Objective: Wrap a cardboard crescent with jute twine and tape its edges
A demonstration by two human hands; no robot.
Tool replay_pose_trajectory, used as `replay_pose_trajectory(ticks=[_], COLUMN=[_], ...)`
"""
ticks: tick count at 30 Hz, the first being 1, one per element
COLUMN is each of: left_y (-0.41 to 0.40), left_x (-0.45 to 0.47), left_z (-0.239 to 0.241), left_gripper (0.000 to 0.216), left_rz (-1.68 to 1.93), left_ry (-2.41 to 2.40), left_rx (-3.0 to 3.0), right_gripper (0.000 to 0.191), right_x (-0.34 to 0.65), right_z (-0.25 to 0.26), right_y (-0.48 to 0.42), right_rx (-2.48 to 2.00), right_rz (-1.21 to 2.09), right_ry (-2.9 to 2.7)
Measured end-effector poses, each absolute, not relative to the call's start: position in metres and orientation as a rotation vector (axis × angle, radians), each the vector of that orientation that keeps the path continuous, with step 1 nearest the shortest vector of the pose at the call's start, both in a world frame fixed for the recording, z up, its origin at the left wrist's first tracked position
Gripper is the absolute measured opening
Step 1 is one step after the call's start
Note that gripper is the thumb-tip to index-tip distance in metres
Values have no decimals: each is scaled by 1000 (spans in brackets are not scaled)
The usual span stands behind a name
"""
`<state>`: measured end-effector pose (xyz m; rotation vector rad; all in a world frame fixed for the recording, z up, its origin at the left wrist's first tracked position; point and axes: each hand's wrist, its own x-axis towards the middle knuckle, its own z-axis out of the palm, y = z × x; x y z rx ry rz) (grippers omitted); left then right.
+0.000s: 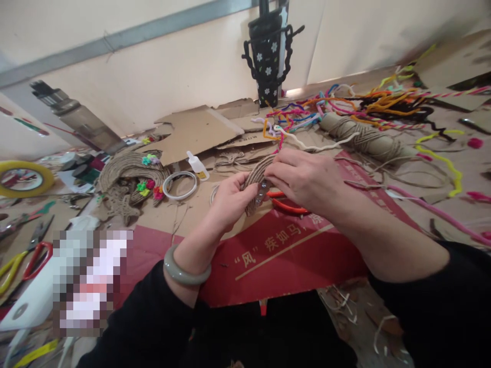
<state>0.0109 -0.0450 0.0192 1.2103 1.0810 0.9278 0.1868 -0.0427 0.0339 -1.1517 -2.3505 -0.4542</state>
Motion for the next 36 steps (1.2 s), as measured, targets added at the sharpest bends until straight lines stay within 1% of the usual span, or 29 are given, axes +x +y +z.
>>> replay_pose_trajectory(ticks=[6, 11, 21, 32, 36], left_y=[-47, -47, -47, -46, -48], left_x=[12, 13, 15, 15, 16], left_z=[20, 22, 20, 17, 20], left_gripper=[9, 9, 4, 10, 11], left_rz=[946, 944, 978, 1020, 973], left_ry=[1085, 1096, 1104, 1143, 1158], left_rx=[1205, 1189, 1204, 1234, 1195], right_gripper=[25, 27, 25, 20, 19], right_x=[185, 182, 177, 175, 176], right_z=[32, 32, 33, 31, 30], right_y=[-44, -45, -47, -43, -44], right_rx=[-1155, -1206, -1287, -1313, -1258], right_rz=[-524, -477, -356, -234, -242], right_ry=[-2293, -2268, -2222, -2176, -2196])
